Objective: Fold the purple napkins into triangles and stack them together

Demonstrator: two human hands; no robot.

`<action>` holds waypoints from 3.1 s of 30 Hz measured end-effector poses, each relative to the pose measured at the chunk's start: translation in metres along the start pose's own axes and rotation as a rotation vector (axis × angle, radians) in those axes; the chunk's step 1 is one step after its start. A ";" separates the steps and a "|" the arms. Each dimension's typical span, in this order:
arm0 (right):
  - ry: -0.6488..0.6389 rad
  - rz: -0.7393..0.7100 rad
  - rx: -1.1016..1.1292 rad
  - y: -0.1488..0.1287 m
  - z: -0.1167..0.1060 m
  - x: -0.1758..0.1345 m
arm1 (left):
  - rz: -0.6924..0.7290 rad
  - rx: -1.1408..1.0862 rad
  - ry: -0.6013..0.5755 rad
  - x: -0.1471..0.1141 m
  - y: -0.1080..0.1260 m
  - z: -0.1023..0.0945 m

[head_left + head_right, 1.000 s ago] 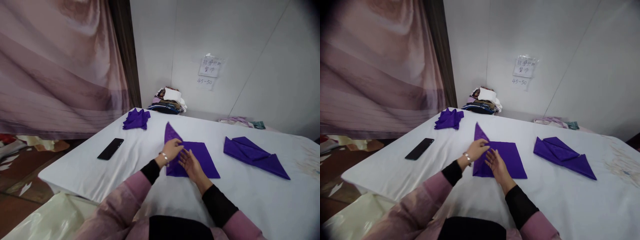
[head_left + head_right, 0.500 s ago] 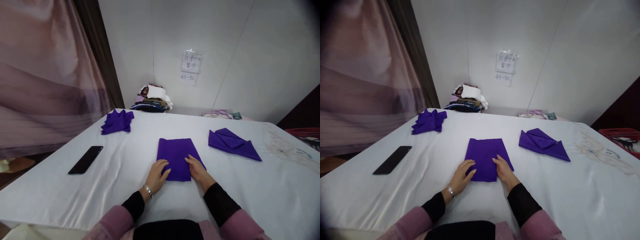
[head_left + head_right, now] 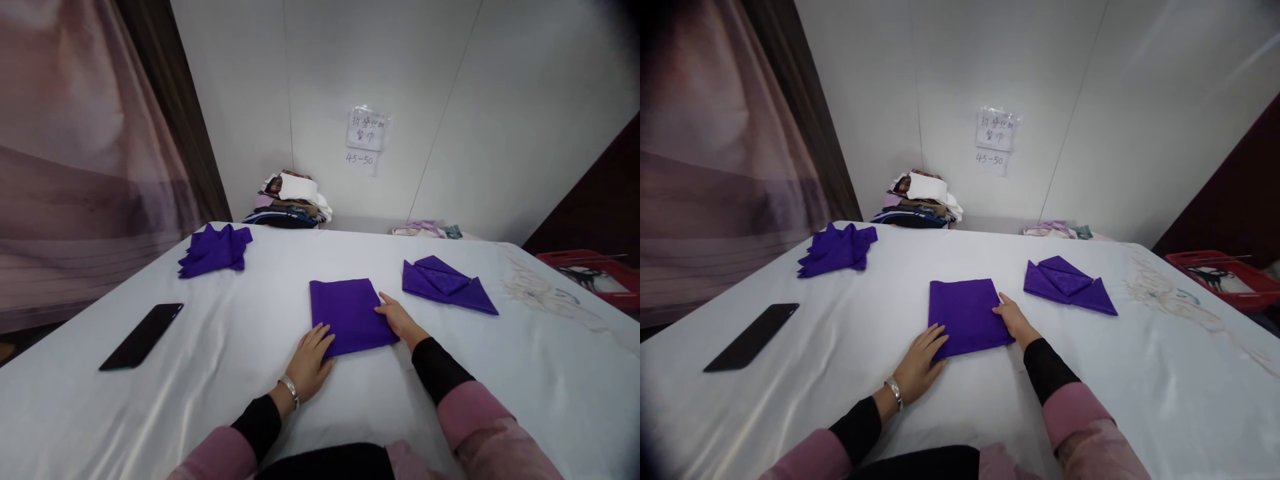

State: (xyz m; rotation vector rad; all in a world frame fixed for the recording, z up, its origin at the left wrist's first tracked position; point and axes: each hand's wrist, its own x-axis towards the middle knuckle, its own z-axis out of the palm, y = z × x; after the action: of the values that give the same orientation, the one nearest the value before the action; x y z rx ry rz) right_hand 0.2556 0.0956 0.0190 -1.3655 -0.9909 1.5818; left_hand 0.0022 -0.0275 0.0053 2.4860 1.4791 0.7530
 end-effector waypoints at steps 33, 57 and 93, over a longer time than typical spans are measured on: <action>0.306 -0.527 -0.813 0.008 -0.008 0.021 | -0.117 -0.029 0.054 0.001 0.009 -0.008; 0.143 -0.726 -0.675 0.029 -0.057 -0.075 | 0.012 0.018 -0.010 -0.004 -0.003 -0.017; -0.104 -1.040 -1.568 0.021 -0.051 -0.073 | 0.059 0.326 -0.202 0.006 0.000 -0.024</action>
State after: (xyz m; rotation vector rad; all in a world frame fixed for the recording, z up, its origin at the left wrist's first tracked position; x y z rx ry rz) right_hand 0.3115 0.0232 0.0204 -1.1178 -2.6399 -0.1488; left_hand -0.0077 -0.0255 0.0283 2.7506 1.5656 0.2724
